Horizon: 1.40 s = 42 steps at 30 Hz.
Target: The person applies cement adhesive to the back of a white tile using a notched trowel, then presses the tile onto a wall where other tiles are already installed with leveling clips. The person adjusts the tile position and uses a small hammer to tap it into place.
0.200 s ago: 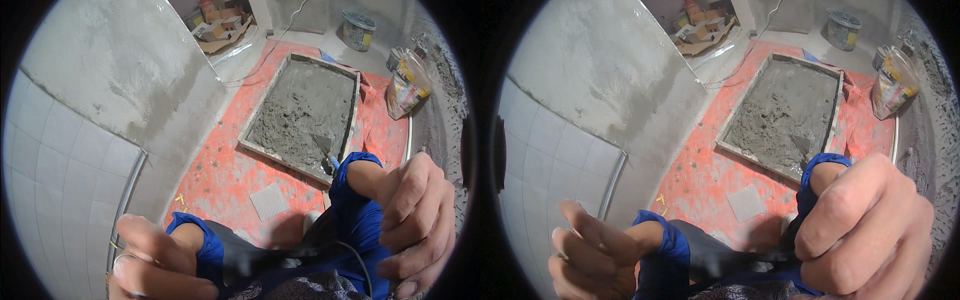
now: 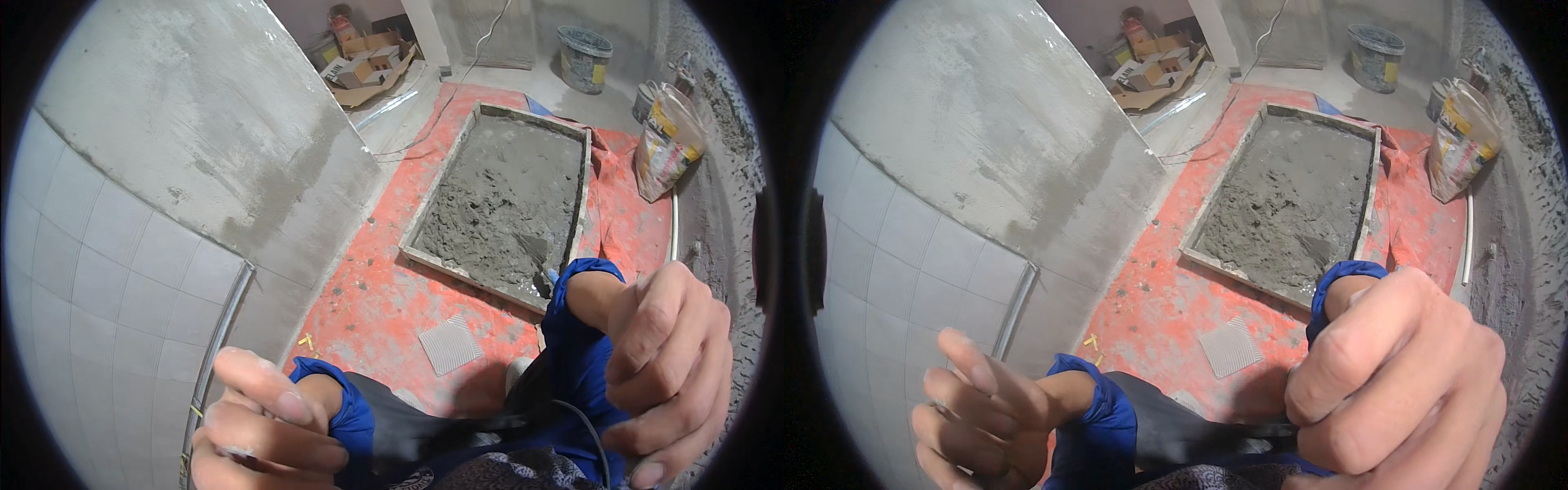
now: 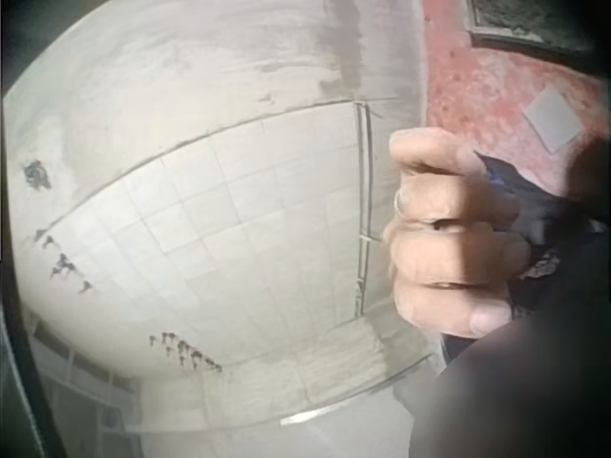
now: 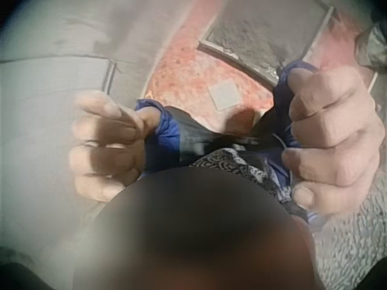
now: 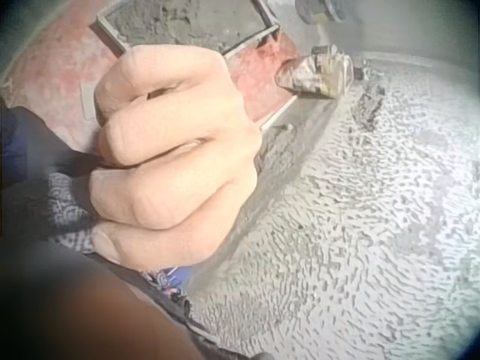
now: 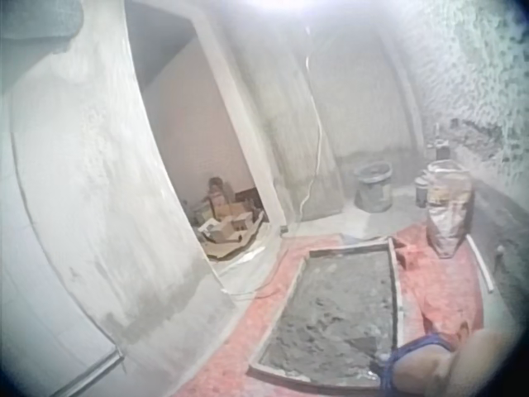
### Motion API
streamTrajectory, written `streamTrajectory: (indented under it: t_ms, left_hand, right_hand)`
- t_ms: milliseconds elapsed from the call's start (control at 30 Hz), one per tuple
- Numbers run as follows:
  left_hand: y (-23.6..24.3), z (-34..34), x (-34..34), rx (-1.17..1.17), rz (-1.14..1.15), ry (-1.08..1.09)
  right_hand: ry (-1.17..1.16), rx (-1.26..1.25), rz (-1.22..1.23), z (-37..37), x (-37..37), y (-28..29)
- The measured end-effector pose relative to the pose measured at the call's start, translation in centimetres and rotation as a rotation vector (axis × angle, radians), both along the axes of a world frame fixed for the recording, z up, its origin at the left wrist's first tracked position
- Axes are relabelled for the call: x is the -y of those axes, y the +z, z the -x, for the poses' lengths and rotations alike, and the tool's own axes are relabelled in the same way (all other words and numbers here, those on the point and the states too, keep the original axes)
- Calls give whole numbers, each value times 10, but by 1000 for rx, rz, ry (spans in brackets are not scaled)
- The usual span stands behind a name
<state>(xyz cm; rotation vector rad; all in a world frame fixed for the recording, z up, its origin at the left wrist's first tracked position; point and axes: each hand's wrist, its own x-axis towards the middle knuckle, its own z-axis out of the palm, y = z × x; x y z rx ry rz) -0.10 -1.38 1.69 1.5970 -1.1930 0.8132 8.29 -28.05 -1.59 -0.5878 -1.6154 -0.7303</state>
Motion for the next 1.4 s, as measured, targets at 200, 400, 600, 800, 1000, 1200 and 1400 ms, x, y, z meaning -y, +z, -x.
streamTrajectory:
  t_ms: [200,400,600,800,1000,1200,1400]
  left_hand:
    - [3,-38,17,-181,-130,-260]
    - [0,-15,75,-98,495,-339]
    - [53,18,66,181,65,-63]
    - [68,44,89,165,-45,196]
    - [70,57,106,139,-54,347]
    - [65,68,133,118,136,630]
    - [60,70,102,-76,-177,366]
  right_hand:
    - [107,-18,59,-23,8,-1]
    - [-179,-249,125,-65,-29,-14]
    - [-285,-393,201,-98,-60,-52]
    - [-25,-820,815,-131,-59,-79]
    - [-172,-602,638,-135,-85,-85]
    - [-243,-532,517,-133,-94,-90]
    - [-329,-449,427,-135,-99,-85]
